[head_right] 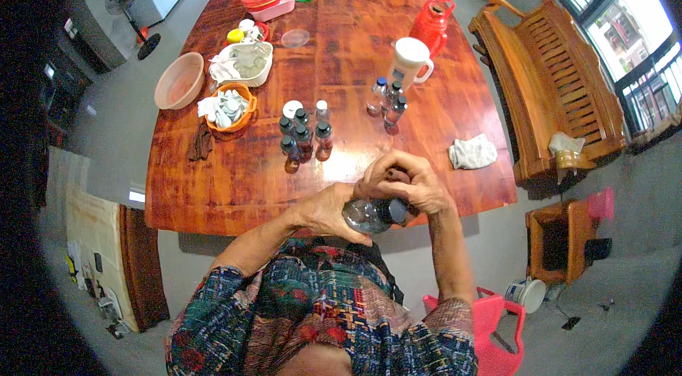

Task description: The person wipes several small plastic bottles with a brown cloth on a wooden table. They pick up each bottle individually, rub the surface with the cloth, and place it back on the table.

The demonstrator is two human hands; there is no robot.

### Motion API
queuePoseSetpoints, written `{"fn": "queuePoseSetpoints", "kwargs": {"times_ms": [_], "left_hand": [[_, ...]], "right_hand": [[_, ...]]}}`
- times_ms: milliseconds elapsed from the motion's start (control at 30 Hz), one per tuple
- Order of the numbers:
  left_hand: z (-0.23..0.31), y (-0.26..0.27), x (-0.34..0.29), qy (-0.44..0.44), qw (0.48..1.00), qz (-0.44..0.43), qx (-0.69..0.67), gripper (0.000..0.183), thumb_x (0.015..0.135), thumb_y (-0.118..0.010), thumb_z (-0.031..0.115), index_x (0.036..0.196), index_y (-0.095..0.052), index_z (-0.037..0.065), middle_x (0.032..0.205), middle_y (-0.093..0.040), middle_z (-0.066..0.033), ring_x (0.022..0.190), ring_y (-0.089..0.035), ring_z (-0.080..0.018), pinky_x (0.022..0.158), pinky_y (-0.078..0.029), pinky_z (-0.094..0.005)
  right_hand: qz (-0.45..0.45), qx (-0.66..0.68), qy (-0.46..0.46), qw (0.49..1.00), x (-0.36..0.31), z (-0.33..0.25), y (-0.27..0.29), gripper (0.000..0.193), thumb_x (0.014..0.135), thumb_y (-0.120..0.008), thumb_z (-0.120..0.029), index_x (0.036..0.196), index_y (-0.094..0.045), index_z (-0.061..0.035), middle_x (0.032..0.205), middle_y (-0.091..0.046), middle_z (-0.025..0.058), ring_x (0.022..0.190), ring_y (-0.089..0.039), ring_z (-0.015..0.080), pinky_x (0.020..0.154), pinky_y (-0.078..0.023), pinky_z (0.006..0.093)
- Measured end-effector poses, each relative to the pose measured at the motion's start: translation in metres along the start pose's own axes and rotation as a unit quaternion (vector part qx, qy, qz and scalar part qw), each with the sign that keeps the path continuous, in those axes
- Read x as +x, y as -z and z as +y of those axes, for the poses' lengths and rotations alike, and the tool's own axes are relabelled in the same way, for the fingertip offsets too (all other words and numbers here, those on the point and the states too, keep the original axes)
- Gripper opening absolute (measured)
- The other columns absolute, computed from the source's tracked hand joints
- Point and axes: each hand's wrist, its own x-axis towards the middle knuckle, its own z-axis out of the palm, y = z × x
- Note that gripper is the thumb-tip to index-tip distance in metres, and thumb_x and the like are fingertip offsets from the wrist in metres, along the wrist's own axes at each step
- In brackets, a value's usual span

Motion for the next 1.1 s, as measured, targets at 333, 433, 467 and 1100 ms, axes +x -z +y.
{"fn": "queuePoseSetpoints", "kwargs": {"times_ms": [333,433,467,1100], "left_hand": [[-0.036,0.014,-0.008,0.009,0.993,-0.041,0.106,0.055,0.051,-0.078,0.037,0.094,-0.062,0.007,0.083,-0.063,-0.0121,0.082,-0.061,-0.0282,0.07,-0.047,-0.0378],[-0.022,0.018,-0.004,-0.013,0.981,0.01,0.192,0.06,0.049,-0.08,0.039,0.097,-0.062,0.006,0.083,-0.065,-0.0132,0.078,-0.062,-0.0295,0.069,-0.048,-0.0391],[-0.015,0.02,-0.002,0.01,0.978,0.002,0.207,0.062,0.049,-0.08,0.04,0.098,-0.062,0.006,0.084,-0.065,-0.0133,0.079,-0.062,-0.0297,0.07,-0.048,-0.039],[0.016,0.007,0.022,0.016,0.928,0.308,-0.21,0.066,0.083,-0.054,0.057,0.116,-0.044,0.001,0.099,-0.055,-0.0058,0.094,-0.053,-0.0119,0.078,-0.048,-0.0268]], "right_hand": [[-0.3,-0.376,0.023,0.876,0.035,-0.04,-0.03,0.031,0.071,-0.068,-0.022,0.092,-0.052,-0.0065,0.084,-0.047,0.0128,0.091,-0.049,0.0321,0.076,-0.042,0.0392],[-0.278,-0.289,-0.054,0.914,0.042,-0.043,-0.009,0.035,0.07,-0.07,-0.025,0.091,-0.051,-0.005,0.089,-0.05,0.0109,0.091,-0.05,0.027,0.079,-0.041,0.0368],[-0.273,-0.282,-0.005,0.92,0.042,-0.035,-0.002,0.031,0.074,-0.07,-0.02,0.092,-0.05,-0.0045,0.087,-0.052,0.0062,0.084,-0.052,0.0188,0.074,-0.043,0.0318],[0.428,-0.261,0.28,0.819,0.04,0.029,-0.062,0.032,0.075,-0.058,0.007,0.105,-0.052,0.0002,0.109,-0.05,0.0144,0.098,-0.052,0.0241,0.085,-0.043,0.0318]]}}
